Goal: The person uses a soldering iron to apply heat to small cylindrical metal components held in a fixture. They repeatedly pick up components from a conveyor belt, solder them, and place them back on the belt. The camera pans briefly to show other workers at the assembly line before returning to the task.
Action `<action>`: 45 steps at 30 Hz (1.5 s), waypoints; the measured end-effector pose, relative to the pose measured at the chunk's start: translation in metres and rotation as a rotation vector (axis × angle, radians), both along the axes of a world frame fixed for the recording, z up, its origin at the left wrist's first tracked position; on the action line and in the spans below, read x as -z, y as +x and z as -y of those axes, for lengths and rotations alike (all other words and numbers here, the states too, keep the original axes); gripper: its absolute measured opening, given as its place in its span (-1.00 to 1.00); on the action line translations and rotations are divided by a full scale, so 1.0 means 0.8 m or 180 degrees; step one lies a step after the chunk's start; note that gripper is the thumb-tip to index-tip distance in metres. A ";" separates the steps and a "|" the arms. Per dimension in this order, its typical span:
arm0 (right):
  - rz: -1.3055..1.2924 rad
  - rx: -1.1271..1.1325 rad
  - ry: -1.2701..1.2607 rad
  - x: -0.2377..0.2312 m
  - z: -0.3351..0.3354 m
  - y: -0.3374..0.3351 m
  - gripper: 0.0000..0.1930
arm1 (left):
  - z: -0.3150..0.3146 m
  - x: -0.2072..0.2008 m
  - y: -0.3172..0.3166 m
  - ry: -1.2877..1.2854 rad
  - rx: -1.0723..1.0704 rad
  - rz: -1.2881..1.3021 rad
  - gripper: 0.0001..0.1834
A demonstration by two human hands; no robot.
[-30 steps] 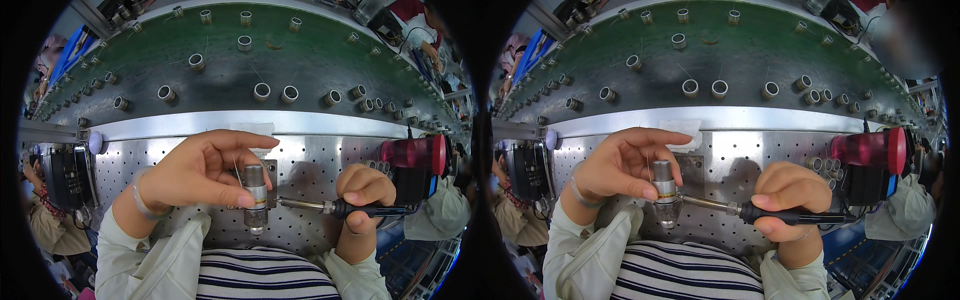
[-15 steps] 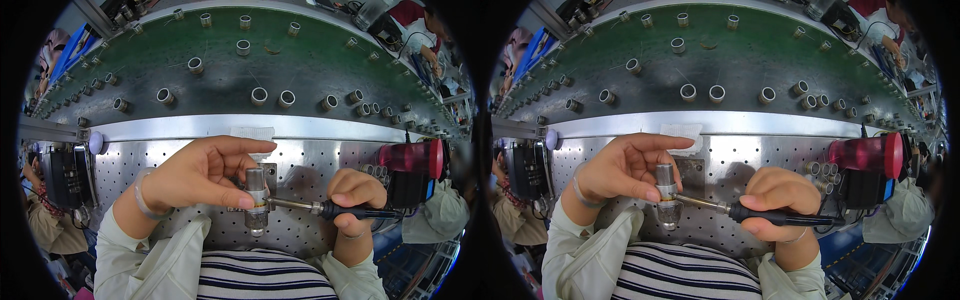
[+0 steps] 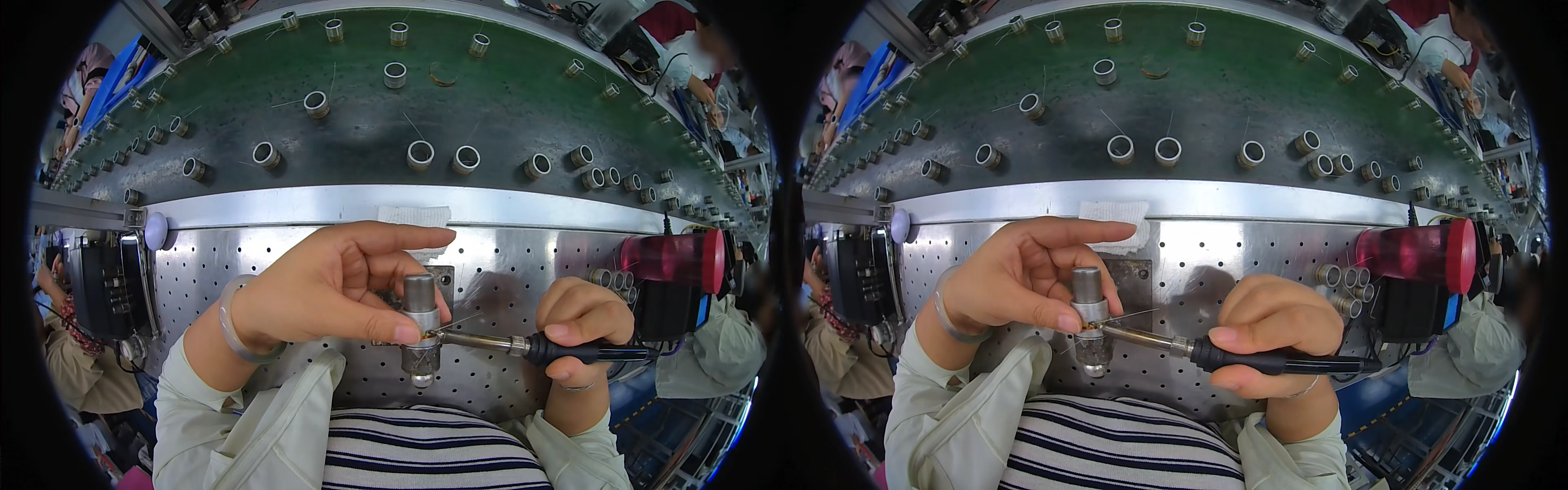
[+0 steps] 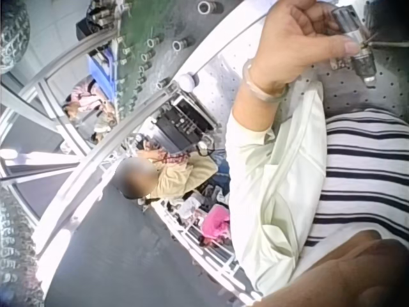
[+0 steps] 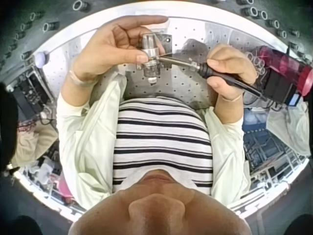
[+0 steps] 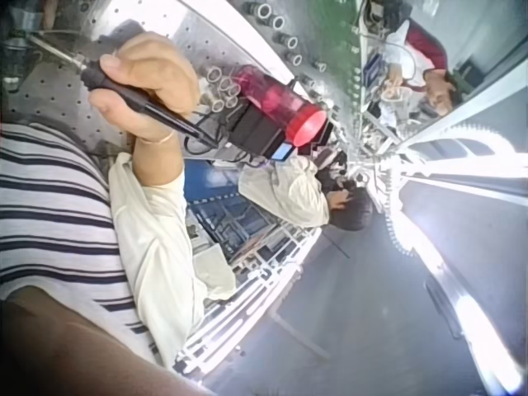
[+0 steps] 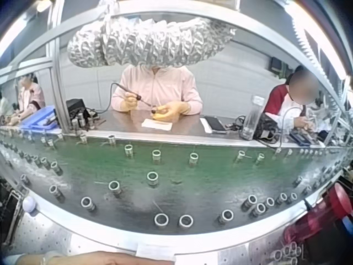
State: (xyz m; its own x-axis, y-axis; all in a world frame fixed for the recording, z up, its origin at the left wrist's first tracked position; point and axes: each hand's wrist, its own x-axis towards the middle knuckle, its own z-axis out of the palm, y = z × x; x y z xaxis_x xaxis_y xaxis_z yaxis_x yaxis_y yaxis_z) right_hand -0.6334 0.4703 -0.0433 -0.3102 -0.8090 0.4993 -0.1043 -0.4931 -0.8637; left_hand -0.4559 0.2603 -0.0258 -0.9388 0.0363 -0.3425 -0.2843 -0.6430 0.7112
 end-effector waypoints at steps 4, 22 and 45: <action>-0.0015 -0.0046 0.0056 0.000 0.001 -0.002 -0.69 | 0.001 0.001 -0.001 -0.0032 0.0009 0.0039 -0.15; -0.0410 0.0016 0.0061 -0.007 -0.002 -0.005 -0.72 | -0.004 0.000 -0.004 0.0021 -0.0004 0.0073 -0.17; 0.0590 0.0588 -0.0218 -0.001 -0.002 0.000 -0.75 | 0.003 0.004 -0.005 0.0158 -0.0023 -0.0077 -0.19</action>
